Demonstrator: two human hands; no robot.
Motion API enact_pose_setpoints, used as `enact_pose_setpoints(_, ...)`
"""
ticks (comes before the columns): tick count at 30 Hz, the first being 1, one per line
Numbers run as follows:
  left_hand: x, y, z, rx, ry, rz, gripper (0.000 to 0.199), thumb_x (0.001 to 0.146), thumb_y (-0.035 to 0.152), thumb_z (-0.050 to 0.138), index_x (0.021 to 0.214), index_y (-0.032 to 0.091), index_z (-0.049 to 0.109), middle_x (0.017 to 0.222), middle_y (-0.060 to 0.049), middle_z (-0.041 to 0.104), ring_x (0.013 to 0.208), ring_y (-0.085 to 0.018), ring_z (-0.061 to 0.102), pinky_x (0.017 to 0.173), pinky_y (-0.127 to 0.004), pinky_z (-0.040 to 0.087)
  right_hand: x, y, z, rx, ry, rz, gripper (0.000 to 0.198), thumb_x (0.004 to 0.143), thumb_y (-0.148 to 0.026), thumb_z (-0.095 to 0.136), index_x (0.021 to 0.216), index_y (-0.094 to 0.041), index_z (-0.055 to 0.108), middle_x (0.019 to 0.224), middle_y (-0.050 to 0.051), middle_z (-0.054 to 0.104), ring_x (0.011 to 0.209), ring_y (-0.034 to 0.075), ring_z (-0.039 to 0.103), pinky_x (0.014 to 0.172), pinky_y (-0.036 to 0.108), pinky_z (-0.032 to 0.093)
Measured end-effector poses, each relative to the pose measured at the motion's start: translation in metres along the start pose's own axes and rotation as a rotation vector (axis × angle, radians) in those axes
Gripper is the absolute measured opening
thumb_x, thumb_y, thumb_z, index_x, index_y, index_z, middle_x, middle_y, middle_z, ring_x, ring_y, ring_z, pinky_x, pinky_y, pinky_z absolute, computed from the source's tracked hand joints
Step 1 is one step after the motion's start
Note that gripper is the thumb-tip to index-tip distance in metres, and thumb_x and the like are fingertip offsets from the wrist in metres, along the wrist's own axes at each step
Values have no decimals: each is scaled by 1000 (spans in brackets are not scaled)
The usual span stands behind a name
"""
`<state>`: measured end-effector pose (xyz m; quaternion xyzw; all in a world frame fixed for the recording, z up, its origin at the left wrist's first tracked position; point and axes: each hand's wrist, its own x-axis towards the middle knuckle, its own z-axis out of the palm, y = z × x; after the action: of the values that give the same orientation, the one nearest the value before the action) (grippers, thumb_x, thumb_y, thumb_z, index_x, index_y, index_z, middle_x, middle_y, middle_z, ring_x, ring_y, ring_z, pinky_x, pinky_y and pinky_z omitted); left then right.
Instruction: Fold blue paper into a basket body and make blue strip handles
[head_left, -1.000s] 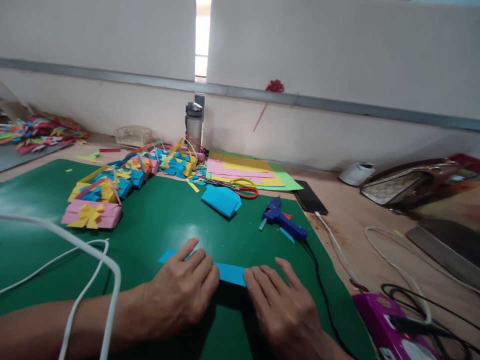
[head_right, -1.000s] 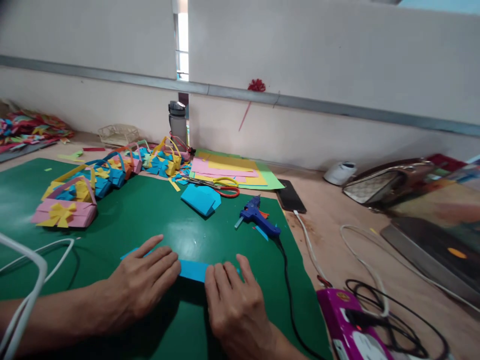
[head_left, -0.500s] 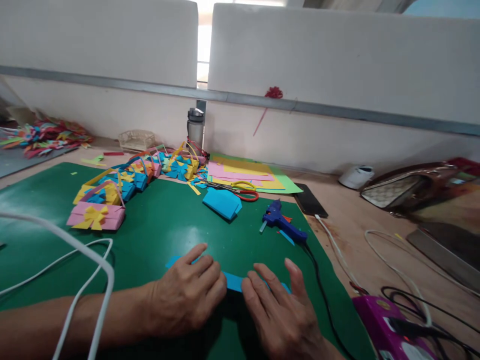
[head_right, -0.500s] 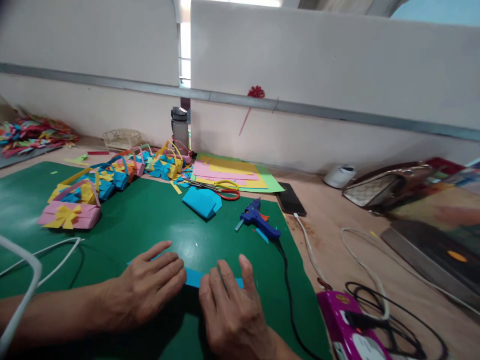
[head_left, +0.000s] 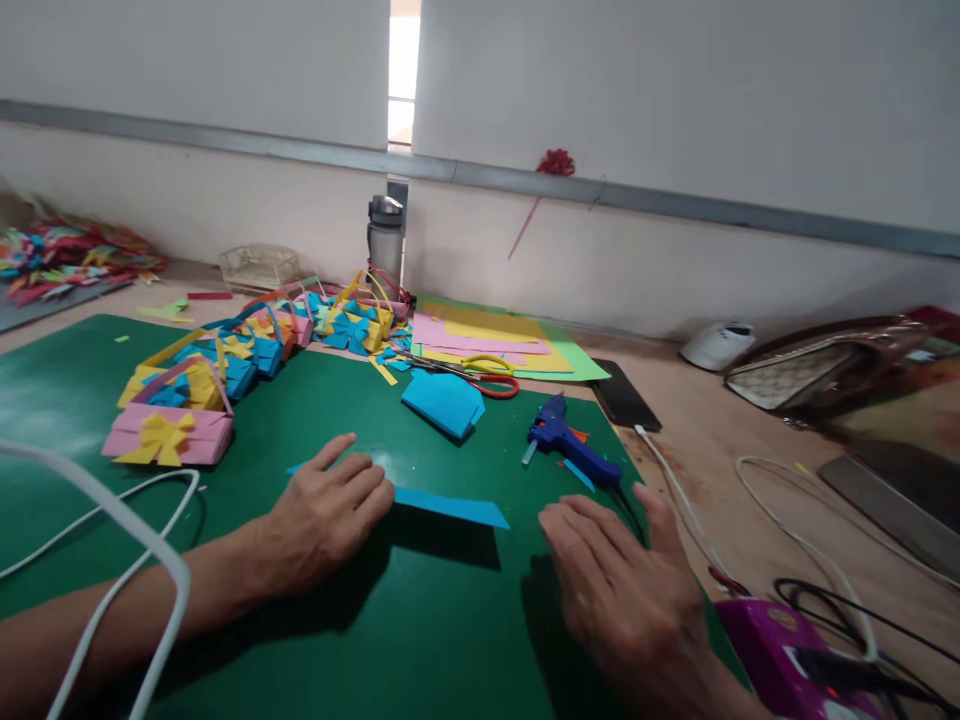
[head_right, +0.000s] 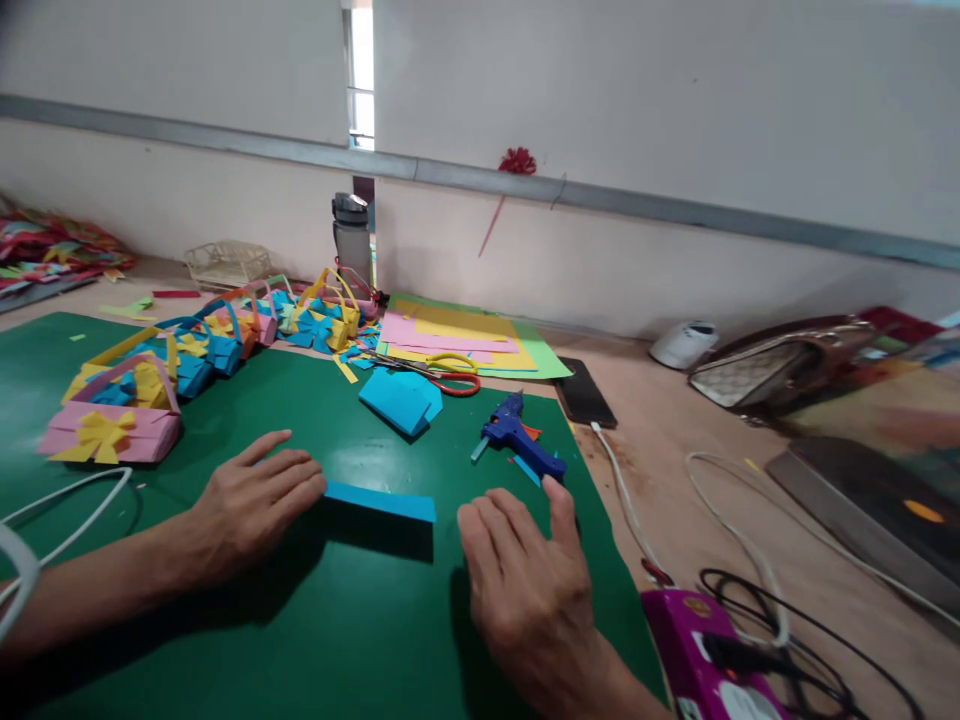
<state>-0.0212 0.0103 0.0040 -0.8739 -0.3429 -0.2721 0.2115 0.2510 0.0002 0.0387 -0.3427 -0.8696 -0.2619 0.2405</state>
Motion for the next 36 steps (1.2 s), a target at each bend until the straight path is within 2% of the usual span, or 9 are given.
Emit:
enact_pose_setpoints(2,2,11,-3,1,7,52,27,89,8,34,88,11,60,80,-9,68,78,-21,60,89,-45,42,-2,-9,0,37,19,-21,20,92,-21,45,91,-12,63,84,10,72,85,23,65,99,55,29)
enact_pose_setpoints(4,5,26,-7,-27,8,110,28,88,9,33,88,10,61,81,-10,67,79,-22,60,88,-46,42,-5,-22,1,58,19,-48,30,94,-31,42,97,-11,64,89,12,72,88,24,66,99,56,29)
enact_pose_setpoints(9,8,44,-14,-82,-1,170,29,88,9,33,88,9,62,84,-10,67,79,-23,61,88,-45,43,-11,-37,3,67,-14,-150,33,89,-6,34,89,-10,67,79,11,71,81,22,66,96,50,36)
enact_pose_setpoints(17,-8,-1,-1,-59,22,52,23,90,10,36,90,15,58,86,-7,69,79,-17,61,93,-42,41,1,-15,0,-25,-61,-94,39,88,-1,29,85,-10,67,69,8,67,72,19,63,89,46,42)
enact_pose_setpoints(24,-10,-32,-1,74,17,31,22,89,7,37,89,15,58,85,-6,70,75,-18,64,88,-41,43,-6,-10,10,-102,-98,-108,34,86,1,33,94,-5,66,82,13,70,76,22,64,88,49,40)
enact_pose_setpoints(28,-7,-44,-7,243,37,-83,22,84,4,39,87,12,59,86,-9,71,76,-22,66,84,-44,46,-9,-15,15,-133,-137,-140,34,85,-2,36,106,-4,62,102,18,68,91,26,62,89,49,39)
enact_pose_setpoints(30,-6,-40,-7,223,83,-110,21,83,4,42,91,13,60,90,-9,71,82,-22,66,87,-44,46,-10,-20,19,-112,-163,-163,34,84,-2,38,108,-4,61,105,18,67,95,26,61,90,49,38)
enact_pose_setpoints(33,-7,-16,-3,-2,92,-30,19,86,10,47,100,14,59,104,-10,70,100,-22,62,96,-44,41,-11,-28,25,-36,-213,-209,34,82,-4,41,110,-6,60,109,18,65,100,27,59,90,49,38)
enact_pose_setpoints(36,-7,13,1,-239,-142,118,34,90,27,47,120,12,51,123,-13,60,121,-24,50,98,-40,42,-11,-30,27,13,-278,-226,32,83,-10,45,111,-8,59,110,16,65,99,26,59,89,46,40)
